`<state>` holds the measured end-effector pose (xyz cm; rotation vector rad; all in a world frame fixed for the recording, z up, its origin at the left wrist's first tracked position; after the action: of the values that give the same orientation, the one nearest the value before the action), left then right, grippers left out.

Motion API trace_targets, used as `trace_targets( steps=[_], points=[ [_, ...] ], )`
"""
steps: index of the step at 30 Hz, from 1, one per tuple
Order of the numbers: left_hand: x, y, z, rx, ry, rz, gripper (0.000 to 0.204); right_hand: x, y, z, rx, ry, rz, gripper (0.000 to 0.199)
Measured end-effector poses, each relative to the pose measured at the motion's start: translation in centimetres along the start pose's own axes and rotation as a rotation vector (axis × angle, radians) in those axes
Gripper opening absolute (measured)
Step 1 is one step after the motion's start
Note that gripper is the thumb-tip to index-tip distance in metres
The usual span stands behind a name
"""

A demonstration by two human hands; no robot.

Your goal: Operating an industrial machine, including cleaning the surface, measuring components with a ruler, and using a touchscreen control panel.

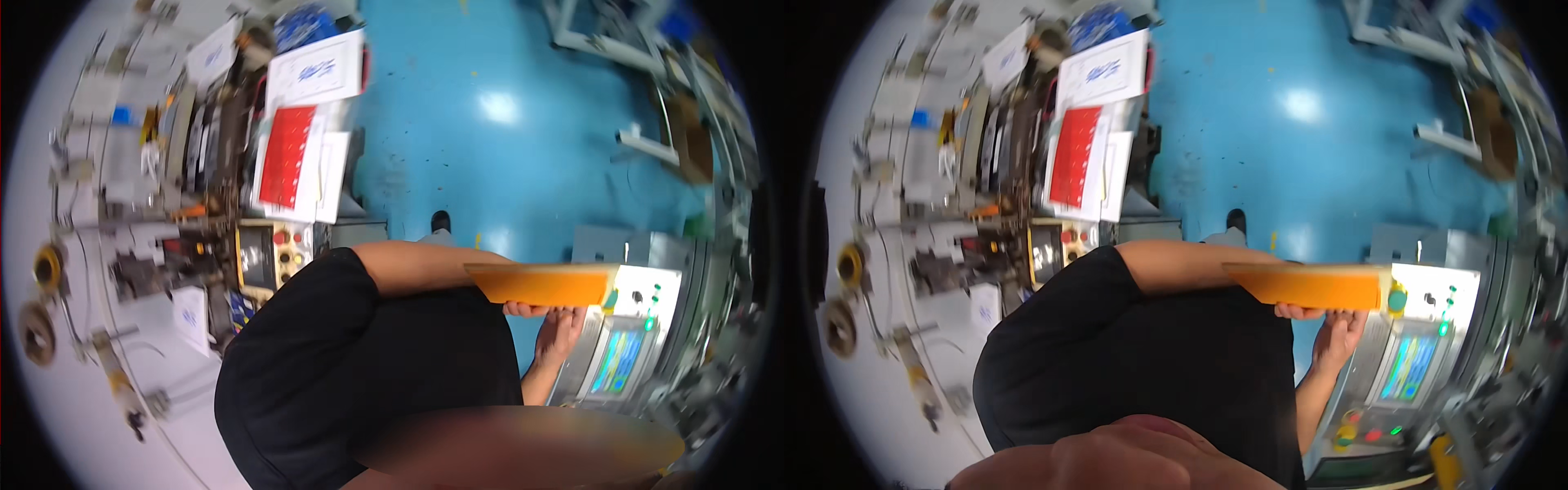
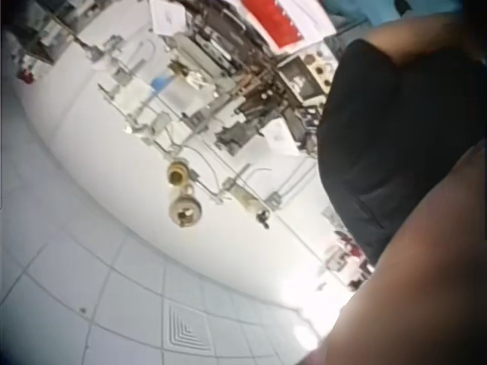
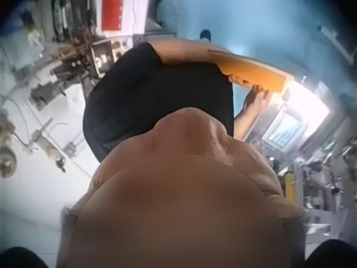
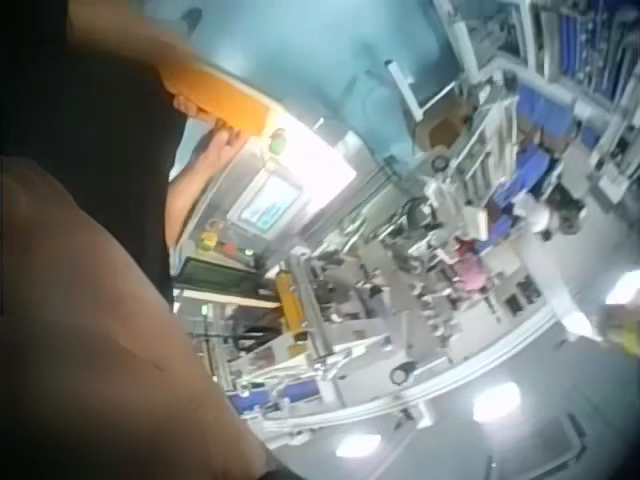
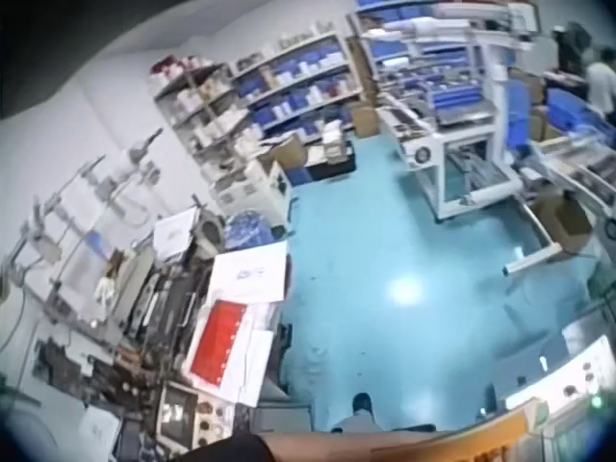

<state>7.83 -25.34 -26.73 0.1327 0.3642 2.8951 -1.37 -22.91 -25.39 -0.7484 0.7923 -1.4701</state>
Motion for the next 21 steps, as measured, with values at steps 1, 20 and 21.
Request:
trace_targets(
  steps=[1,20,21],
  points=[
    [-0.9,-0.5,0.2,0.055,0.010,-0.081,0.036,0.4,1.2,0.3,0.068,-0.116,0.065,0.061],
    [-23.4,-0.3,2.6,0.267,-0.079,0.228,0.035,10.1,12.1,23.9,-0.164,-0.434,0.333,0.035],
    [-23.6,0.0,2.8,0.275,-0.094,0.250,0.035,10.1,12.2,24.4,-0.177,-0.438,0.334,0.037]
  ],
)
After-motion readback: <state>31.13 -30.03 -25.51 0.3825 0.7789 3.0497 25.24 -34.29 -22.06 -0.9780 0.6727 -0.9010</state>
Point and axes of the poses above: each hand's wrist, its own x-axis towards the middle knuckle, its own z-axis out of the palm, y = z × x, the point moved 9 cm from there along x, towards the middle knuckle, and after that the axes turned 13 degrees about -y, right-handed, at the moved point
